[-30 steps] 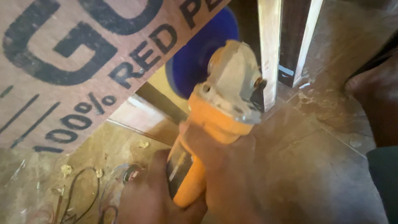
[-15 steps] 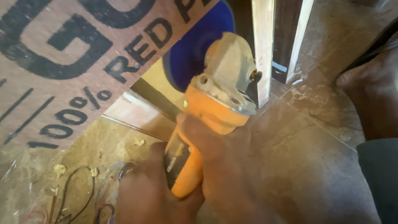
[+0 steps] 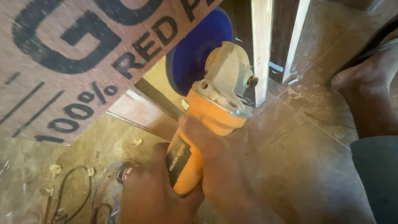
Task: The person uses an angle grinder with a sanding disc to sand the edges and surfaces of a wooden structure. The person moves the tool along the wood, generating dust, and occasionally pauses to adjust position.
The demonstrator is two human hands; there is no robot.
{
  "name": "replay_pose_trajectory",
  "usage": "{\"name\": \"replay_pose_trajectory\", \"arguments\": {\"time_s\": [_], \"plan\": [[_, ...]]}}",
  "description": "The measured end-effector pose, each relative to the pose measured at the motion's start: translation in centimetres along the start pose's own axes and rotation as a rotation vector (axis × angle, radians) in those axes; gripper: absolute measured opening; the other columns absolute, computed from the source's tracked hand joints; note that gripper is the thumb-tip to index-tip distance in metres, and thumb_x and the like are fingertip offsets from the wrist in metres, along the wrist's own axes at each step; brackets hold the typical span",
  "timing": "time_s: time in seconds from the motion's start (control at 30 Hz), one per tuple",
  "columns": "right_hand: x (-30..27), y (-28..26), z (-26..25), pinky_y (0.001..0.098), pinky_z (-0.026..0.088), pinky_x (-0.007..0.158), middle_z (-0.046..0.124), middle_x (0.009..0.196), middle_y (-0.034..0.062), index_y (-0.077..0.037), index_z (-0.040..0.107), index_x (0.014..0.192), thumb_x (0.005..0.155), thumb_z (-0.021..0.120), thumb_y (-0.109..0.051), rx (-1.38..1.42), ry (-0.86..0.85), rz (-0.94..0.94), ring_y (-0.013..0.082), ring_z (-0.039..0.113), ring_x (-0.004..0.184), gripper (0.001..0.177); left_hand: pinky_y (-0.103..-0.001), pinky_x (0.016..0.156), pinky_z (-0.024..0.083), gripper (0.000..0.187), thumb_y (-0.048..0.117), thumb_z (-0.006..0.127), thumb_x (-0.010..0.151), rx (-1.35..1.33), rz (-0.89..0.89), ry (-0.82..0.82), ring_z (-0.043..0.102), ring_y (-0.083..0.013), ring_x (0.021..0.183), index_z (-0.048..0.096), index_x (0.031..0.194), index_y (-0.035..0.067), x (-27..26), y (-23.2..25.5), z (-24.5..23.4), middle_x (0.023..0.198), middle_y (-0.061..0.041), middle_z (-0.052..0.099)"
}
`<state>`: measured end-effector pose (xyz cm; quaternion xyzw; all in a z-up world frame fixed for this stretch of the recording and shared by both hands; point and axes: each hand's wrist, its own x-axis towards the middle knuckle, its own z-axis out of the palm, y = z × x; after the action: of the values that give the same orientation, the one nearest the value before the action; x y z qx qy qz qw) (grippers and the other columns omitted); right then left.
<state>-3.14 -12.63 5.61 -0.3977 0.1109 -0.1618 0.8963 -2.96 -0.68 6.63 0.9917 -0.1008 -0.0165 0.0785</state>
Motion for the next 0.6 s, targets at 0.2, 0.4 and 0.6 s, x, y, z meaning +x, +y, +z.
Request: {"name": "replay_pose_trajectory", "arguments": {"time_s": [0.2,0.4,0.6], "plan": [[0.3,0.5,0.0,0.0341,0.057,0.067,0.070,0.095,0.0089,-0.001,0.066,0.117,0.082,0.073,-0.011,0.004,0.002,0.019,0.0183,0.068,0.081,0.038,-0.057,0.076,0.053,0.090,0.043,0.088,0.054,-0.035,0.020,0.050,0.069,-0.0479,0.076,0.054,0.128,0.005,-0.2,-0.2,-0.1,0.084,-0.023,0.072],[0.4,0.6,0.1,0.0347,0.057,0.066,0.070,0.094,0.0097,-0.001,0.064,0.118,0.081,0.073,-0.009,0.018,0.015,-0.001,0.0194,0.068,0.080,0.039,-0.054,0.078,0.055,0.080,0.047,0.087,0.058,-0.060,-0.070,-0.056,0.072,-0.0442,0.078,0.055,0.123,0.011,0.2,0.2,-0.2,0.081,-0.021,0.073],[0.1,1.0,0.3,0.0354,0.057,0.065,0.069,0.093,0.0105,0.000,0.063,0.119,0.081,0.072,-0.008,0.024,0.036,0.004,0.0206,0.068,0.079,0.040,-0.055,0.073,0.055,0.075,0.047,0.087,0.063,-0.040,0.023,0.030,0.072,-0.0429,0.070,0.057,0.121,0.010,-0.1,-1.1,0.4,0.078,-0.019,0.074]]}}
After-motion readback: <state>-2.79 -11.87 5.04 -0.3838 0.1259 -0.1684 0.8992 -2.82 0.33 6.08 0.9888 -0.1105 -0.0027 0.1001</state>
